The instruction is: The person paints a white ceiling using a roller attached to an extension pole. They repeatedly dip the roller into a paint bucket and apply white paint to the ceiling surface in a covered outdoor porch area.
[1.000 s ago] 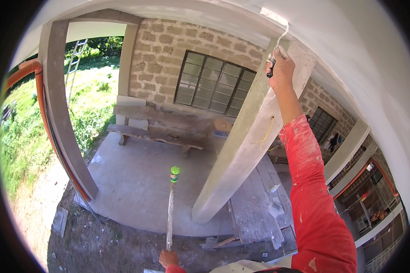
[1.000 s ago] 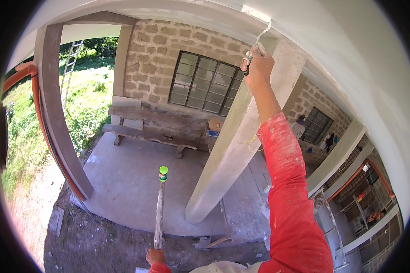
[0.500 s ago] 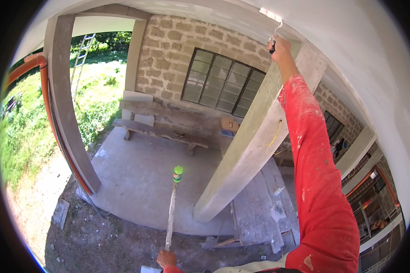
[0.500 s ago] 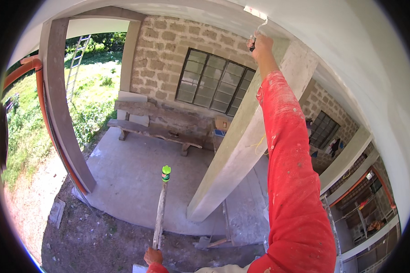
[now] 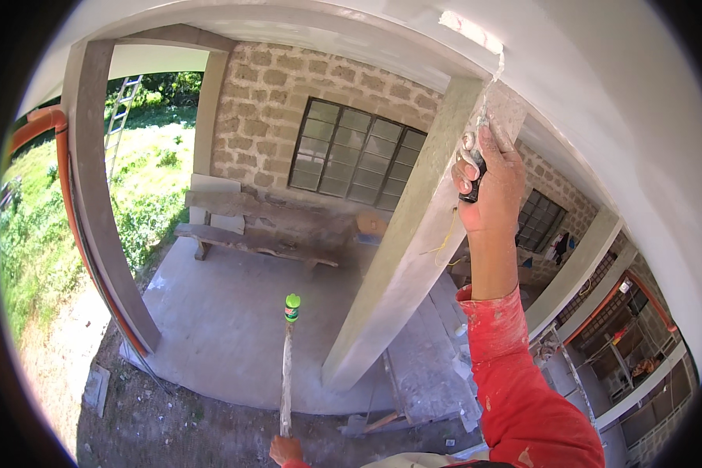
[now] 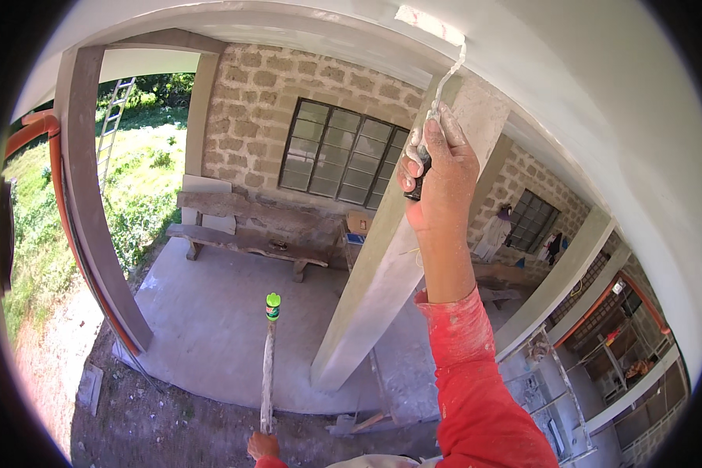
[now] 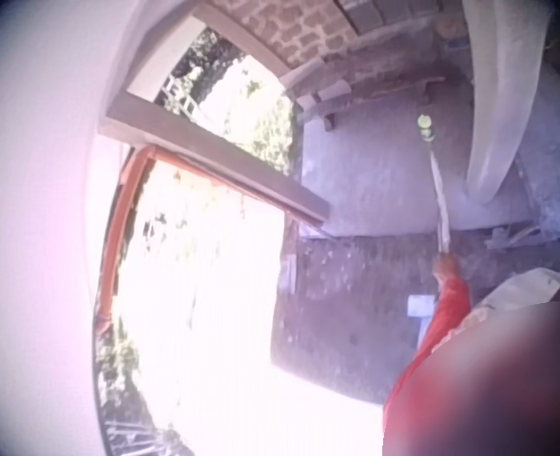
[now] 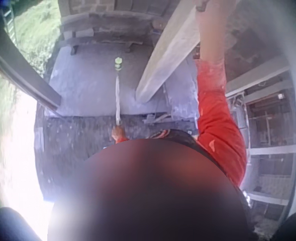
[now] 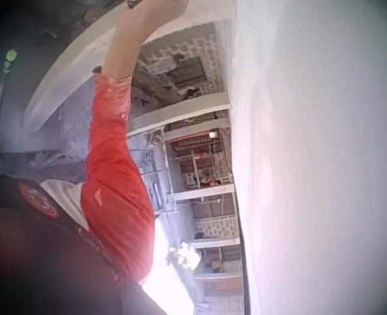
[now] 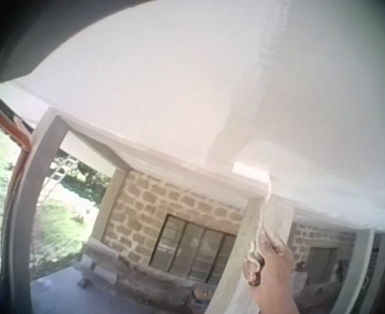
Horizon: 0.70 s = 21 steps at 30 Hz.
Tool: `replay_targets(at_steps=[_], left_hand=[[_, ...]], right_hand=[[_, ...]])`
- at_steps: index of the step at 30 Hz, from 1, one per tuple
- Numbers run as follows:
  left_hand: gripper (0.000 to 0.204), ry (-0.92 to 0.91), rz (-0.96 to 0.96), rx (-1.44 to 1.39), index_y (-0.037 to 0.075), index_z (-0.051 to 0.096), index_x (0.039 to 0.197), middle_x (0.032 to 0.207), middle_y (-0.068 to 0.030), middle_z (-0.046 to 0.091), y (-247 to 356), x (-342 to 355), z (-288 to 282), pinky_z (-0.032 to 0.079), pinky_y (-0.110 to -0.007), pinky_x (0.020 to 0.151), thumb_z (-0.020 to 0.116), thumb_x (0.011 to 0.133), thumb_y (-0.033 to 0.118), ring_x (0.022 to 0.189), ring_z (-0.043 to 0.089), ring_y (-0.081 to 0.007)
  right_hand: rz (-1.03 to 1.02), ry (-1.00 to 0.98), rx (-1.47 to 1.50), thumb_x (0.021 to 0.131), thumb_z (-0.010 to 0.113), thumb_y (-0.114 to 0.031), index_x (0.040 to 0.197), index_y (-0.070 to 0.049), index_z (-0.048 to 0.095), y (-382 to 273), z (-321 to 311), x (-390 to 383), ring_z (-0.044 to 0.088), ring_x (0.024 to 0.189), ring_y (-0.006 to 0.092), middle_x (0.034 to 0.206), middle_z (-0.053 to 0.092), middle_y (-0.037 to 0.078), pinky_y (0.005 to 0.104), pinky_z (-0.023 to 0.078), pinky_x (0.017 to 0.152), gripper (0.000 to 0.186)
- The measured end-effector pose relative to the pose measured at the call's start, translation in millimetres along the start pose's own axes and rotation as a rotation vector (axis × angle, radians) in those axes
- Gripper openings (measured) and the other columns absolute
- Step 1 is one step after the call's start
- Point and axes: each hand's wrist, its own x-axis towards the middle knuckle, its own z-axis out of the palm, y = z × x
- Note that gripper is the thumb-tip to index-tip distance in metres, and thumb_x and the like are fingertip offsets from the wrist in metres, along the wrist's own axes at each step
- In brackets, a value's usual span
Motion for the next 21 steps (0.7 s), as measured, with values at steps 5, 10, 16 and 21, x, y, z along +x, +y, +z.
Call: replay_targets(at_steps=[5, 10, 16, 21], left_hand=[[0.031, 0.014, 0.01, -0.006, 0.002, 0.076, 0.087, 0.093, -0.022, 0.075, -21.6, 9.5, 23.0, 0.058, -0.049, 0.082, 0.08, 0.076, 0.031, 0.093, 0.074, -0.0393], [0.028, 0.026, 0.005, -0.04, 0.003, 0.075, 0.087, 0.093, -0.0206, 0.075, -19.7, 13.6, 35.3, 0.058, -0.048, 0.08, 0.074, 0.08, 0.029, 0.09, 0.074, -0.0378], [0.025, 0.052, 0.012, -0.047, 0.003, 0.075, 0.087, 0.091, -0.0202, 0.076, -14.6, 3.0, 15.3, 0.059, -0.048, 0.079, 0.072, 0.079, 0.026, 0.088, 0.075, -0.0377], [0.028, 0.011, -0.014, -0.075, 0.002, 0.077, 0.089, 0.095, -0.0227, 0.075, -11.2, -0.1, 3.7, 0.057, -0.05, 0.083, 0.068, 0.082, 0.028, 0.092, 0.073, -0.0409]], right_hand=[[-0.04, -0.038, 0.014, 0.105, 0.056, -0.015, 0.15, -0.006, 0.048, -29.5, 15.8, -71.0, 0.045, 0.051, 0.0067, 0.082, 0.056, 0.001, 0.0233, 0.034, 0.04, 0.047], [-0.097, -0.055, -0.01, 0.107, 0.053, -0.016, 0.153, -0.007, 0.046, -55.4, 22.1, -119.1, 0.043, 0.049, 0.0053, 0.082, 0.056, 0.001, 0.0223, 0.035, 0.039, 0.047], [-0.128, -0.009, -0.049, 0.108, 0.052, -0.016, 0.155, -0.007, 0.043, -66.5, 27.9, -150.4, 0.046, 0.05, 0.0051, 0.084, 0.056, 0.001, 0.0218, 0.036, 0.038, 0.049], [-0.11, 0.014, -0.075, 0.107, 0.054, -0.016, 0.155, -0.007, 0.042, -63.2, 31.6, -150.0, 0.046, 0.05, 0.0061, 0.083, 0.054, 0.0, 0.0222, 0.036, 0.038, 0.051]])
